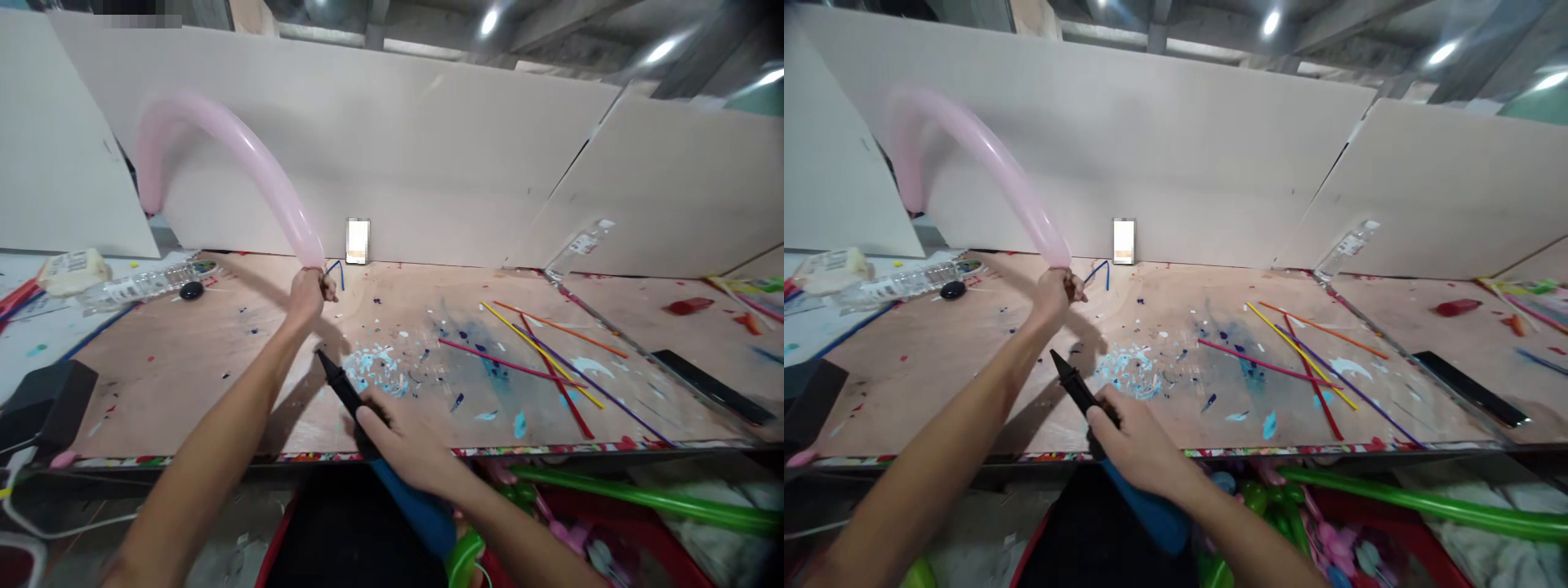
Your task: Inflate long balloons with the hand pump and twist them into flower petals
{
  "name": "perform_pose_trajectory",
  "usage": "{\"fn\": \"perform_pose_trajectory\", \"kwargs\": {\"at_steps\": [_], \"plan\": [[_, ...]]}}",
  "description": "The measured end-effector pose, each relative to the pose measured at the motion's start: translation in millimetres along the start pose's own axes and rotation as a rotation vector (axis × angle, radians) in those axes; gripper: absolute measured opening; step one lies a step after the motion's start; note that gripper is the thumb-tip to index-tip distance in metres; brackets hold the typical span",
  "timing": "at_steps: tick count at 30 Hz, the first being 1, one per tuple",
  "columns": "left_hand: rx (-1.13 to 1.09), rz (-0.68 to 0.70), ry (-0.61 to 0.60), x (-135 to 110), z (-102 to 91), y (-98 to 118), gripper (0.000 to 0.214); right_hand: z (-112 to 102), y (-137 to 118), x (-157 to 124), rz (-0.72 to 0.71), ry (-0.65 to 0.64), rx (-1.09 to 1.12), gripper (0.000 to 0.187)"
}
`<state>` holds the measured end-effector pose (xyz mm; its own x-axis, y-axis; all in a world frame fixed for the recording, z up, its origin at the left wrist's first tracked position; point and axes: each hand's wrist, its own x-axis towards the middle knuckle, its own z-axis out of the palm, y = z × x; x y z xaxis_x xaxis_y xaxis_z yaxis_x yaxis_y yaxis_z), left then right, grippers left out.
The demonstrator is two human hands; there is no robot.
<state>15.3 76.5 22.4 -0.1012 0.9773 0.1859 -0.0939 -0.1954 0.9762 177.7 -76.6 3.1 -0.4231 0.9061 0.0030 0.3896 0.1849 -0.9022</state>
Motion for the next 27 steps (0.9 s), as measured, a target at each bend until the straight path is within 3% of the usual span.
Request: {"fn": "perform_pose_trajectory", "kwargs": {"at_steps": [2, 5, 9, 12, 14, 16, 19, 22, 25, 27], "plan": [[0.152, 0.042, -0.054, 2, -14.1, 0, 0.028, -28, 1, 3, -0.014, 0.088, -0.391, 0.029], [0.384, 0.112, -0.146, -19, -22.4, -11, 0.029, -63, 26, 26, 0.072, 0.213, -0.889, 0.032], [0.747, 0.229, -0.239, -44, -22.6, -23, 0.023, -69, 60, 44, 0.161, 0.179, -1.149, 0.034], [1.126, 0.379, -0.317, -47, -24.8, -21, 0.022, -59, 53, 38, -0.082, 0.283, -1.149, 0.034], [1.21, 0.465, -0.377, -49, -26.5, -18, 0.021, -55, 34, 34, -0.314, 0.355, -1.13, 0.04], [1.202, 0.533, -0.432, -53, -27.8, -15, 0.021, -57, 14, 37, -0.431, 0.348, -1.136, 0.049], [1.108, 0.564, -0.469, -60, -29.7, -8, 0.02, -65, -6, 51, -0.332, 0.134, -1.09, 0.045], [0.879, 0.57, -0.523, -62, -31.8, 4, 0.019, -73, -14, 62, -0.226, -0.08, -0.92, 0.039], [0.607, 0.557, -0.568, -59, -32.8, 20, 0.019, -78, -22, 62, -0.151, -0.196, -0.641, 0.044], [0.476, 0.493, -0.559, -58, -31.8, 29, 0.022, -79, -27, 58, -0.013, -0.34, -0.323, 0.047]]}}
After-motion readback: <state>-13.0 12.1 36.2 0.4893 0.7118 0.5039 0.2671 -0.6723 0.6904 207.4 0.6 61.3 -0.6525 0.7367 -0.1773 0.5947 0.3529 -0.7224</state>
